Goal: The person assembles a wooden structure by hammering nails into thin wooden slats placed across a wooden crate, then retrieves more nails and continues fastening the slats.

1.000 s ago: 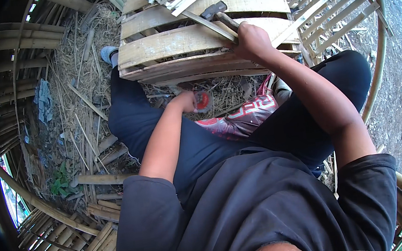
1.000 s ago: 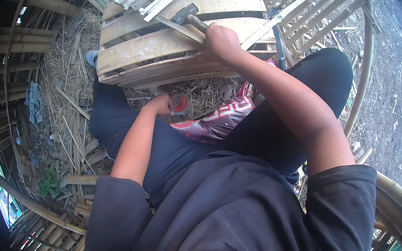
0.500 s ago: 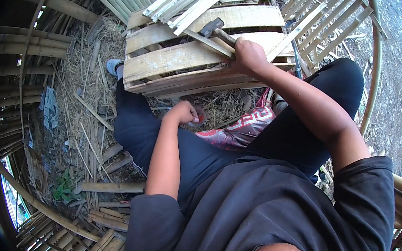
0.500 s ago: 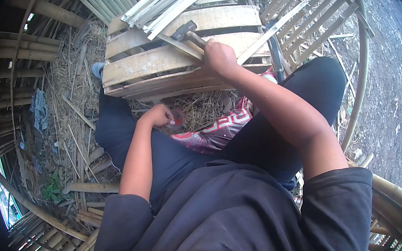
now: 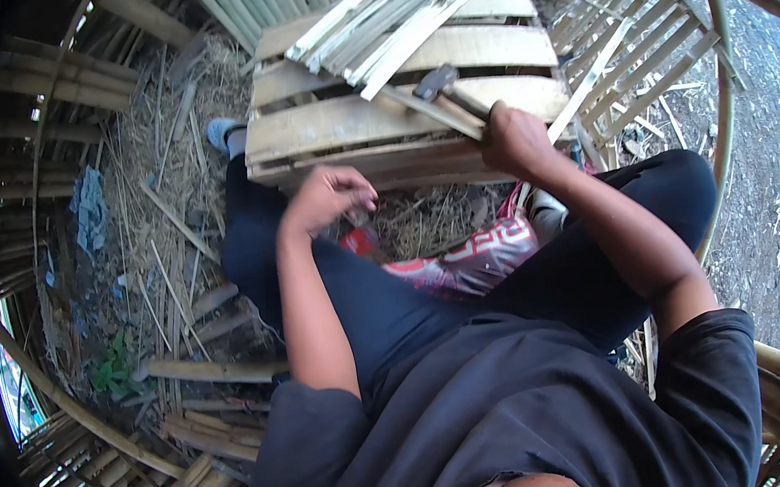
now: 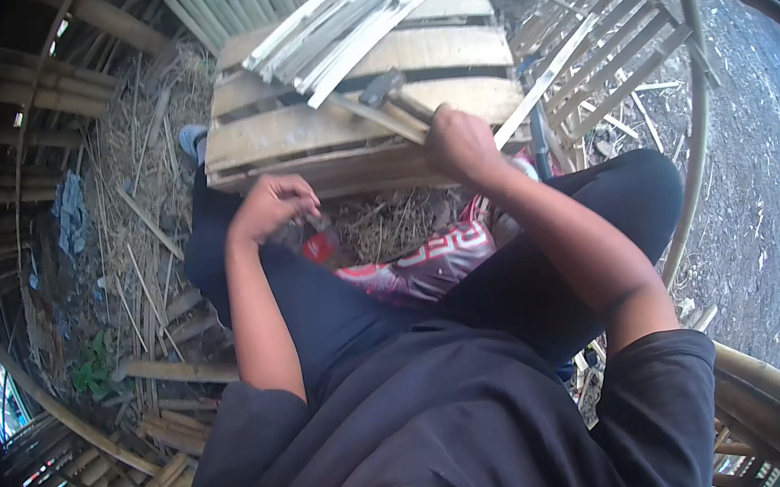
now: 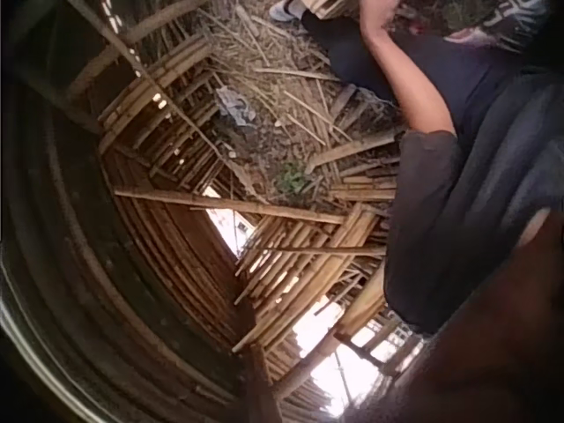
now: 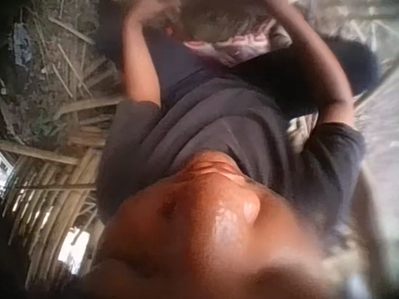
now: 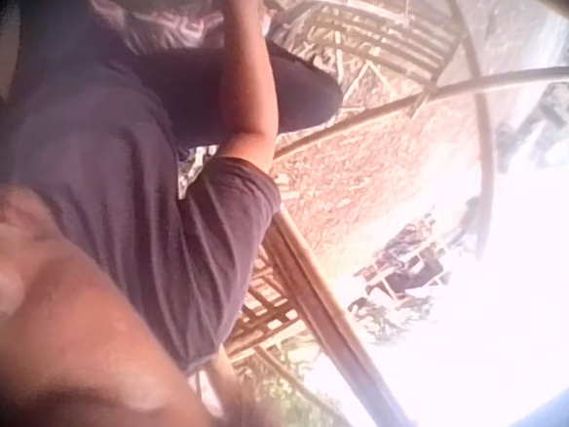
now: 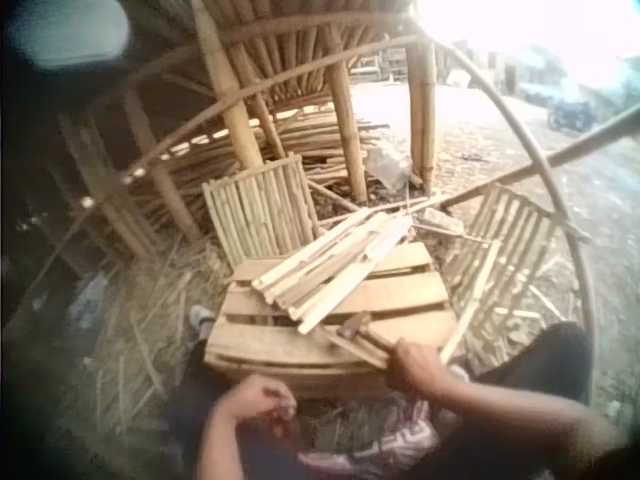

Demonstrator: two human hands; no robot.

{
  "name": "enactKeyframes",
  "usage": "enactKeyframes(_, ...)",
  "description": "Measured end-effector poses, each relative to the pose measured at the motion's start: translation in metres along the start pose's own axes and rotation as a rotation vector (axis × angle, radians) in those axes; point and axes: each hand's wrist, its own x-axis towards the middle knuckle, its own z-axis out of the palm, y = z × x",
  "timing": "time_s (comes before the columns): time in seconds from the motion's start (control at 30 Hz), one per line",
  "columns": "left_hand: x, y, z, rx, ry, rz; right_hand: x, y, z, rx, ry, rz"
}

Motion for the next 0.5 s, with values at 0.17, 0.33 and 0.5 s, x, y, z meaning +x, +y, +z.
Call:
enactKeyframes(0.17, -0.013, -0.039, -0.044, 0.215, 0.152, -0.264, 0.001, -0.016, -0.011, -0.02, -0.097, 0.04)
enactKeyframes(0.33, -0.031, -0.086, -0.052, 0.25, 0.203, -0.498, 0.015, -0.012, -0.021, -0.016, -0.153, 0.082)
enactKeyframes(0.5, -0.017, -0.162, -0.054, 0.147, 0.135, -0.861, 0.017, -0.022, -0.029, -0.011, -0.2, 0.081)
